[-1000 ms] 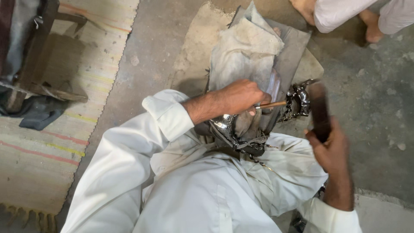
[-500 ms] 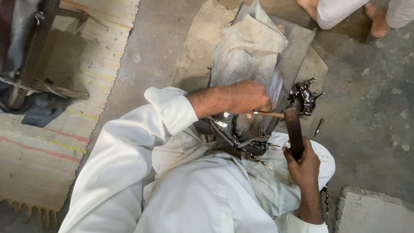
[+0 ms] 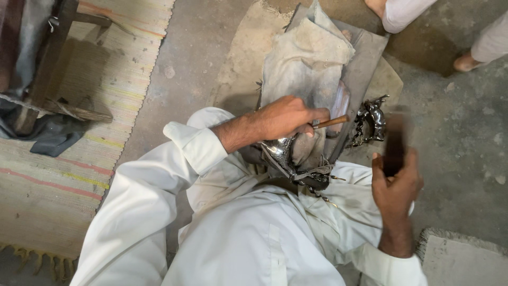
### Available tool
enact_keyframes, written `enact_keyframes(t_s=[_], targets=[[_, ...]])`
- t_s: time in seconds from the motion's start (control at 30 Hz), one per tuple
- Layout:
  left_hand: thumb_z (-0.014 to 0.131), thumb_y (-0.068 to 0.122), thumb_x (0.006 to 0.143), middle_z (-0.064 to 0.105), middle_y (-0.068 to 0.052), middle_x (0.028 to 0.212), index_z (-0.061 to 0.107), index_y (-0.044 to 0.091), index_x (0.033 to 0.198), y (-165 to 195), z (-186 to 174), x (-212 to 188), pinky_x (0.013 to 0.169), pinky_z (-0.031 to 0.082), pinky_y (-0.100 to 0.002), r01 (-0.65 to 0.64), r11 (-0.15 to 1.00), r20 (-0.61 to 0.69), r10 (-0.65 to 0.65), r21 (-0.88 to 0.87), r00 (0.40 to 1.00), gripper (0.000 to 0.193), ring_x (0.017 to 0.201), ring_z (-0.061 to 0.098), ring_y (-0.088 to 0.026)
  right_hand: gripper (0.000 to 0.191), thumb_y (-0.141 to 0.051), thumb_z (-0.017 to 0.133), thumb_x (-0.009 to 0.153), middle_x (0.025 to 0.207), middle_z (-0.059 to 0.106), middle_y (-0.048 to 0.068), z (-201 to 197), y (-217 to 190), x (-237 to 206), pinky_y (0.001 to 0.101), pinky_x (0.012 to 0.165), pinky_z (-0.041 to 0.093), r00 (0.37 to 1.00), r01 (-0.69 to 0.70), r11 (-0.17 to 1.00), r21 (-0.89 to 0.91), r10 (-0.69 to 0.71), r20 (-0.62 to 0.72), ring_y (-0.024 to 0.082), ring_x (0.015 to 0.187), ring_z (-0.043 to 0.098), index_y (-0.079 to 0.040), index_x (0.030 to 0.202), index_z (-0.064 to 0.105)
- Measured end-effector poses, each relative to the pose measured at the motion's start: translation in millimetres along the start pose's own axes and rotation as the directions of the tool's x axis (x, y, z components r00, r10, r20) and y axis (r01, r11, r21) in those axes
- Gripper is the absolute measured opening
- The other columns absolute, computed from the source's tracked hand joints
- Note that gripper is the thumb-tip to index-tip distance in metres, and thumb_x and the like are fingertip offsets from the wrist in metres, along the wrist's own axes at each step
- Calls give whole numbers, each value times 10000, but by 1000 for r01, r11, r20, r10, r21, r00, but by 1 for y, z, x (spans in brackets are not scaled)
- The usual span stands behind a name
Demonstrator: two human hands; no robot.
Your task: The person sits cross-legged on the floor with a wooden board on their lap and shapes silver metal animal figurines. They hold a small punch against the metal with one hand and strike it with a wooden mallet in the other, repositioning the figurine and punch repeatedly to work different areas of the pieces.
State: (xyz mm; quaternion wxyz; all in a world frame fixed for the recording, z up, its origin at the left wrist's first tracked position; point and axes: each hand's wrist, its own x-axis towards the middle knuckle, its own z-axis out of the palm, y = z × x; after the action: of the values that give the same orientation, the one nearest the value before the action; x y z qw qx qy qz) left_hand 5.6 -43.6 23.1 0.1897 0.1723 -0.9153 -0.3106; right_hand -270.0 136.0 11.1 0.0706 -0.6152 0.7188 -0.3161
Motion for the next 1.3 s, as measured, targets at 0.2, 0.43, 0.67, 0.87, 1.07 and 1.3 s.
enact_keyframes(t_s=[0.2,0.43,0.67,0.87,1.07,1.3], targets=[[728,140,908,704,-157,751,593,114,1157,1,10,-9,667,516,-522,57,996,-70,-53,62,996,284,790,706,-392,341,-167,769,921,763,648,143,-44,-20,33,482,682,481,980,125,939,-320,-66,188,380,694,656,-105,1233,645],[742,173,917,715,-149,783,562,73,1104,8,17,-21,622,512,-501,88,996,-233,-84,10,969,278,761,702,-394,345,-125,760,868,827,668,143,-54,-39,55,483,695,492,938,294,900,-323,-206,279,375,720,665,-97,1190,638],[727,168,952,709,-148,777,556,73,1118,14,22,-31,615,522,-489,166,985,-281,-174,-53,944,256,731,704,-384,330,-137,801,858,830,678,134,-56,-52,72,468,687,495,932,338,854,-394,-248,263,367,736,676,-97,1148,649],[722,163,949,702,-157,827,529,74,1089,17,31,-42,628,512,-491,121,990,-425,-140,-73,894,254,769,694,-395,233,-139,803,890,847,684,138,-63,-77,80,445,692,514,916,393,845,-362,-324,237,367,756,683,-91,1028,622],[755,175,988,722,-152,867,556,60,1068,17,37,-47,618,539,-451,121,988,-463,-151,-95,873,244,744,703,-364,330,-151,772,895,905,651,123,-66,-97,76,483,744,525,947,303,906,-296,-250,204,363,794,676,-89,1180,618],[811,168,929,762,-96,963,580,57,1164,4,22,-40,737,657,-342,84,916,-538,-302,-392,787,348,868,806,-225,343,-162,781,869,848,707,114,-59,-60,65,459,688,509,925,280,864,-418,-127,358,346,790,696,-133,1194,675]])
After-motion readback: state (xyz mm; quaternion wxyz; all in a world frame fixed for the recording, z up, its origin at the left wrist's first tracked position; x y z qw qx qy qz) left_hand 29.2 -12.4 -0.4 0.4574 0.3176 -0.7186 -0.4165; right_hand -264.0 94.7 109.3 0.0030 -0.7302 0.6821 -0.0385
